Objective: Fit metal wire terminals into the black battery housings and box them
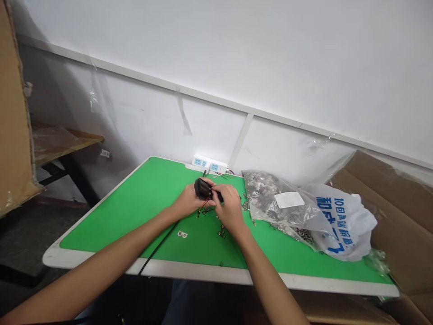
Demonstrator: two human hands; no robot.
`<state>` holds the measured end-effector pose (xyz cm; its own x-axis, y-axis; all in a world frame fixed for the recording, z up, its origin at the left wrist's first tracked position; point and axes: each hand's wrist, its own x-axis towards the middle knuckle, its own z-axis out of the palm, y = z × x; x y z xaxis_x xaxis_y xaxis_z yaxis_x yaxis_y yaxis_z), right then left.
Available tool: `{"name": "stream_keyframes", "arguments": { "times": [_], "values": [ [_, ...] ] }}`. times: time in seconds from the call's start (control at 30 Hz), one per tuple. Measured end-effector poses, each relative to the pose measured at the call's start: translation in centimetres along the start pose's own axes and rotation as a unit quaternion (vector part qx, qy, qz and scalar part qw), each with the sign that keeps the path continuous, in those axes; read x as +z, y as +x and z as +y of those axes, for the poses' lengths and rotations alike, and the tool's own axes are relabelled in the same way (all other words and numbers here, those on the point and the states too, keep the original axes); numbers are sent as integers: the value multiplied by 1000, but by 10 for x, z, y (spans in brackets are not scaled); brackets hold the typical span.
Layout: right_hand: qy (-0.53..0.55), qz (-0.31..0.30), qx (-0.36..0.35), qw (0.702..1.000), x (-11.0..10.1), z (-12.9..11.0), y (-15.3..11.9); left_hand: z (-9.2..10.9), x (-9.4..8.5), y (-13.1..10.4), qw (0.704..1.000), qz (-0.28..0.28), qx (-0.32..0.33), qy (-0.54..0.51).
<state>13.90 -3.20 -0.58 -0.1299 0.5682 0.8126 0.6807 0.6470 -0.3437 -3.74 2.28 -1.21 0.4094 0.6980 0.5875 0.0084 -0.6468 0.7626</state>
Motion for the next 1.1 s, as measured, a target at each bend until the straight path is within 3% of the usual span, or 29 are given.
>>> {"name": "stream_keyframes", "arguments": {
  "times": [0.47, 0.67, 0.83, 1.1],
  "values": [
    [-67, -22, -55, 996, 0, 3, -6, 0, 1, 0, 1000, 4, -14, 8],
    [-32, -17, -71, 997, 1, 4, -6, -1, 1, -3, 1000, -2, -22, 4],
    [52, -38, -17, 998, 0, 1, 0, -1, -1, -6, 999, -1, -43, 12],
    [100, -38, 47, 993, 5, -5, 4, -5, -1, -5, 999, 32, -2, 12]
  ]
}}
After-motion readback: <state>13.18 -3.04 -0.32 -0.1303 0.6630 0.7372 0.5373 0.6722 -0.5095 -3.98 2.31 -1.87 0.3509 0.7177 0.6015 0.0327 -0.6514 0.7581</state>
